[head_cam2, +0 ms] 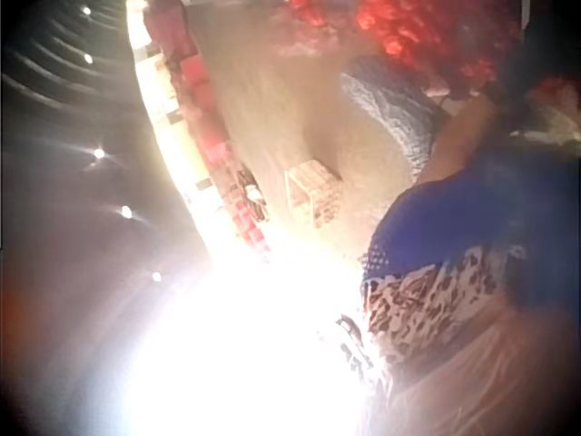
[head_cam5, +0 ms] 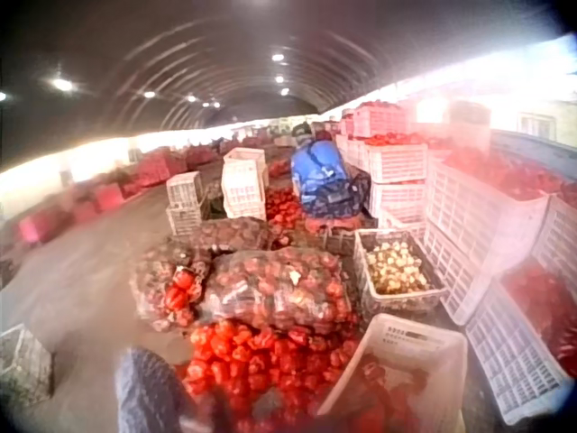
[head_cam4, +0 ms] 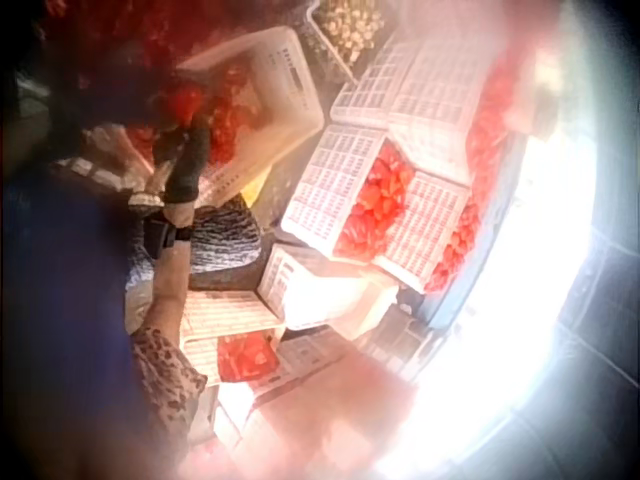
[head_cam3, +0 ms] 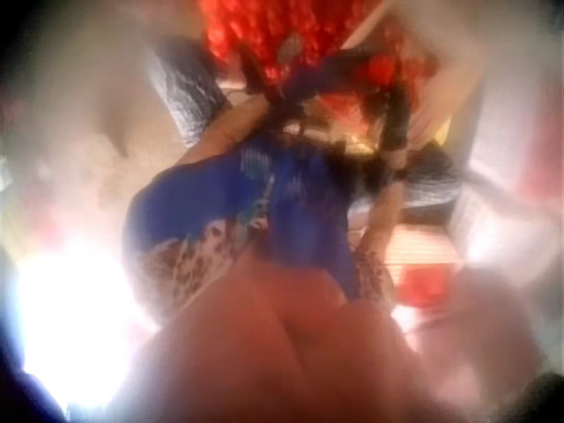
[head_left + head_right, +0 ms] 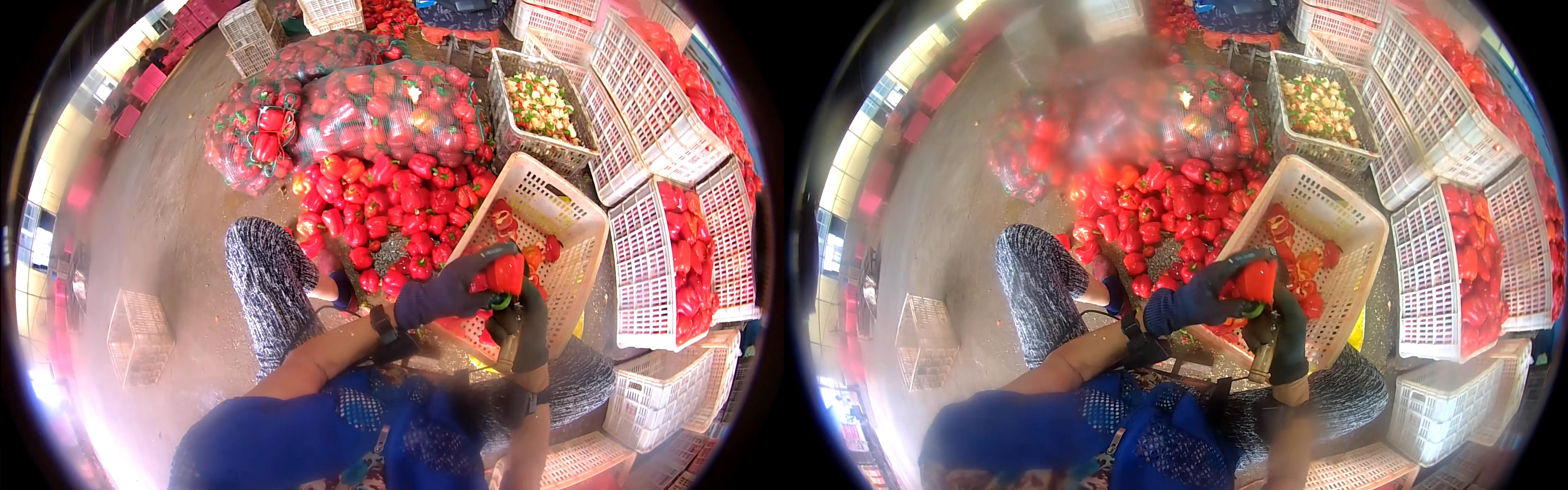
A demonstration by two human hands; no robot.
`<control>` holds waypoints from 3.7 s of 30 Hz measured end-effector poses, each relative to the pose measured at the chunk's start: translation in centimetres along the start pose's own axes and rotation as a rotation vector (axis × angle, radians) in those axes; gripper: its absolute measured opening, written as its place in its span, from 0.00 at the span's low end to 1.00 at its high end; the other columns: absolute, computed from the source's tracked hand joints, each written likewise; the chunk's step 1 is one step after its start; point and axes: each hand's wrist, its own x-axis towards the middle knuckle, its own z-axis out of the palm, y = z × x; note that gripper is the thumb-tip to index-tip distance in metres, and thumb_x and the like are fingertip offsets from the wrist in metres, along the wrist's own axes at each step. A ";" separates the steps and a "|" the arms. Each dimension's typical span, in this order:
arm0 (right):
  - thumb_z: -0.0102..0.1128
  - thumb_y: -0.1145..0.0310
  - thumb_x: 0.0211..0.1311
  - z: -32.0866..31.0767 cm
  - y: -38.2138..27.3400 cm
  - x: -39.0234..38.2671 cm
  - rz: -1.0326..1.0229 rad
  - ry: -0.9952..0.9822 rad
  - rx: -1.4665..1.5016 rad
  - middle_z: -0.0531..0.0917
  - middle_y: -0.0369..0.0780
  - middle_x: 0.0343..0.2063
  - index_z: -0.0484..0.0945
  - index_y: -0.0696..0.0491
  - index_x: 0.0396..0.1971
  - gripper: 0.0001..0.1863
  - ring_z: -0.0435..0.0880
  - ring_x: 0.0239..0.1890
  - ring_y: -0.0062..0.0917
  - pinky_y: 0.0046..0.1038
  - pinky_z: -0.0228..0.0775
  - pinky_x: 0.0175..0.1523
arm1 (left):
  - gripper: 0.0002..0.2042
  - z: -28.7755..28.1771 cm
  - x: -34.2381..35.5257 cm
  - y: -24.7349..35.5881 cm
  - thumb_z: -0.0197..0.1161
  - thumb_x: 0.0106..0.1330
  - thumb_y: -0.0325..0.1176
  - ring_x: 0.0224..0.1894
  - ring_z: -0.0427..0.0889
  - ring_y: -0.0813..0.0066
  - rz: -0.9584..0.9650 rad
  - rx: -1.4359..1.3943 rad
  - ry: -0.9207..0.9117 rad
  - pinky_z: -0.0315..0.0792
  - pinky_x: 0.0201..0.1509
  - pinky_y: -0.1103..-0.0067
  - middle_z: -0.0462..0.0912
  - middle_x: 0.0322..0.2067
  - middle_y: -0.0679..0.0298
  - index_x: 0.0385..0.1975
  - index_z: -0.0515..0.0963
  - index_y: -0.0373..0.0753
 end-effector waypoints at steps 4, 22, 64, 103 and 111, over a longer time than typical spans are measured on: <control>0.54 0.55 0.66 -1.7 0.9 0.8 -0.052 -0.004 0.022 0.69 0.30 0.13 0.76 0.51 0.39 0.14 0.62 0.09 0.17 0.19 0.52 0.14 | 0.35 -0.7 -0.2 -0.1 0.69 0.60 0.26 0.68 0.63 0.67 -0.083 -0.071 -0.143 0.60 0.70 0.68 0.64 0.67 0.56 0.68 0.61 0.37; 0.67 0.73 0.56 1.0 1.8 0.1 -0.567 0.131 -0.671 0.82 0.38 0.31 0.75 0.58 0.49 0.20 0.81 0.23 0.23 0.23 0.71 0.24 | 0.13 3.4 -2.6 -3.2 0.57 0.72 0.43 0.27 0.74 0.86 -0.451 -0.175 0.406 0.68 0.28 0.84 0.76 0.24 0.72 0.39 0.79 0.38; 0.59 0.58 0.63 -2.6 -0.7 2.0 -0.245 0.159 -0.659 0.77 0.37 0.17 0.78 0.58 0.32 0.16 0.71 0.12 0.18 0.20 0.59 0.17 | 0.20 2.9 -1.3 -3.1 0.63 0.66 0.26 0.47 0.80 0.73 -0.646 -0.589 -0.044 0.78 0.51 0.75 0.76 0.49 0.59 0.56 0.69 0.31; 0.31 0.42 0.72 -3.5 2.4 7.6 0.032 0.189 -0.196 0.82 0.42 0.25 0.58 0.36 0.70 0.30 0.68 0.09 0.20 0.24 0.61 0.14 | 0.20 -11.9 -4.0 -28.5 0.64 0.63 0.41 0.37 0.83 0.65 -0.888 0.201 0.831 0.77 0.42 0.73 0.83 0.41 0.55 0.50 0.76 0.36; 0.31 0.42 0.72 1.7 3.3 8.3 -0.009 0.184 -0.510 0.78 0.42 0.20 0.62 0.58 0.63 0.35 0.69 0.08 0.20 0.20 0.62 0.13 | 0.35 -14.9 -5.2 -28.2 0.66 0.60 0.50 0.55 0.78 0.51 -0.805 0.583 0.799 0.71 0.58 0.64 0.78 0.51 0.44 0.60 0.68 0.30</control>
